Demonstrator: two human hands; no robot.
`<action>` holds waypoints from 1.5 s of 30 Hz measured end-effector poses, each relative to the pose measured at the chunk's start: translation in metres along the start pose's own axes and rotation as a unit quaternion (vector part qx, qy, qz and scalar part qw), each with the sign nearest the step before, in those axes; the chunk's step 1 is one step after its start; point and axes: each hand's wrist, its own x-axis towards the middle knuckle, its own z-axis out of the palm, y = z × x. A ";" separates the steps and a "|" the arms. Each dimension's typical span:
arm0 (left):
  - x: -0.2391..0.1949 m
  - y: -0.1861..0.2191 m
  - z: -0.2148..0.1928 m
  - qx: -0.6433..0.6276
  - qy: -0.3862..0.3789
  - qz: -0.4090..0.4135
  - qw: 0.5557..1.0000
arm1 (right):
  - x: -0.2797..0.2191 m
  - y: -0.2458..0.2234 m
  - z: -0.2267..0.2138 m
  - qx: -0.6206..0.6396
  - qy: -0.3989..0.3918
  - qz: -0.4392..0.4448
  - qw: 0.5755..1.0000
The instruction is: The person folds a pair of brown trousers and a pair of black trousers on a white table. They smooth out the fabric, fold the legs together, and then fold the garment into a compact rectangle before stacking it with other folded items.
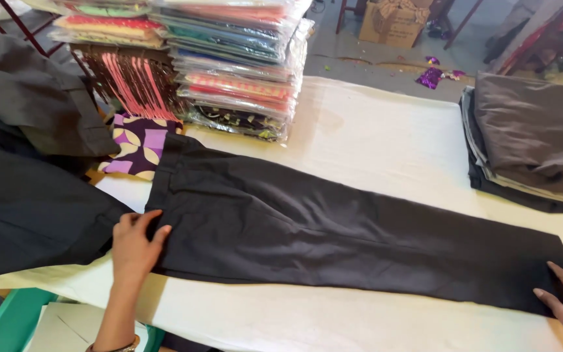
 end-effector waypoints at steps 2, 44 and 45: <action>0.001 -0.002 -0.008 -0.032 -0.010 -0.038 0.999 | -0.012 -0.006 -0.029 0.080 -0.030 -0.072 0.994; 0.019 -0.214 0.140 -0.087 0.124 0.039 0.988 | -0.087 -0.109 -0.171 -0.024 0.155 -0.091 0.983; 0.021 -0.220 0.144 -0.110 0.135 0.051 0.983 | -0.089 -0.111 -0.172 -0.020 0.159 -0.088 0.983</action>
